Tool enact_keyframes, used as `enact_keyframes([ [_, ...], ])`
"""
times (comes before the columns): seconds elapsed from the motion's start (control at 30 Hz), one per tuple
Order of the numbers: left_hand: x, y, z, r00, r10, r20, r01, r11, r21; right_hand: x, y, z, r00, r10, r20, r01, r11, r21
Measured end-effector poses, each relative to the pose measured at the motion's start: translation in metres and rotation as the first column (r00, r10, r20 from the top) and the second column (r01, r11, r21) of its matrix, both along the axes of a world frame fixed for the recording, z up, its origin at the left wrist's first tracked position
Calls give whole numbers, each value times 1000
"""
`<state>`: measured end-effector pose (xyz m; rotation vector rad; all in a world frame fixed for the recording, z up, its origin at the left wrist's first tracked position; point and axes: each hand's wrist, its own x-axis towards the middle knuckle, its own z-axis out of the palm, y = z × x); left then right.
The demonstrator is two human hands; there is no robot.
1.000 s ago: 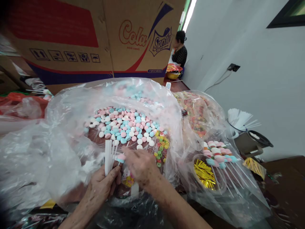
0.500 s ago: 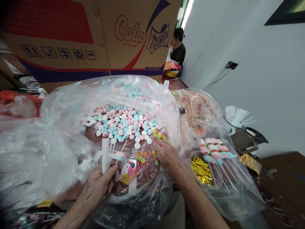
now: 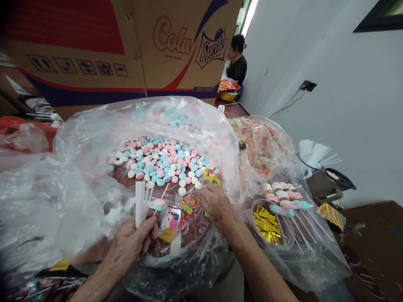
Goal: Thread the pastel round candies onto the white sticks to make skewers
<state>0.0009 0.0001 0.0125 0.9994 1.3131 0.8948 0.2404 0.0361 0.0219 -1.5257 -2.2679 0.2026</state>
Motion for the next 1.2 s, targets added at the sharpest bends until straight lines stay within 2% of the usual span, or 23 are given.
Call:
enact_keyframes([
  [0.2,2,2,4,1000,24,2,-24,1000,-12,-15,-4,-5,995,104,0,-104,994,27],
  [0.3,3,2,5,999,40,25,-39,998,-39,-11,-4,-3,997,82,1,-82,996,35],
  [0.4,3,1,3,999,35,24,-34,998,-50,-3,-5,1,996,79,49,-78,997,-11],
  [0.57,0,0,-2,1000,3,15,-3,1000,-12,3,-7,-3,986,93,141,-83,994,-73],
  [0.73,1,1,-3,1000,3,17,-3,1000,-19,5,-4,-10,990,52,134,-44,997,-63],
  [0.9,0,1,-5,1000,-1,16,1,1000,-3,3,-2,-8,980,118,160,-106,991,-85],
  [1.0,0,1,-6,1000,4,13,-4,1000,-15,-2,-2,-5,974,88,210,-74,995,-73],
  [1.07,0,1,-6,1000,4,14,-4,1000,-18,-5,-1,-3,990,36,134,-29,998,-55],
  [1.13,0,0,-6,1000,-1,16,1,1000,-17,-8,1,0,993,-40,-108,29,995,-97],
  [1.17,0,0,-6,1000,-8,17,8,1000,-15,-9,2,2,954,-95,-283,53,987,-154],
  [1.2,1,0,-6,1000,-18,17,18,1000,-12,-12,3,5,871,-163,-464,59,971,-231],
])
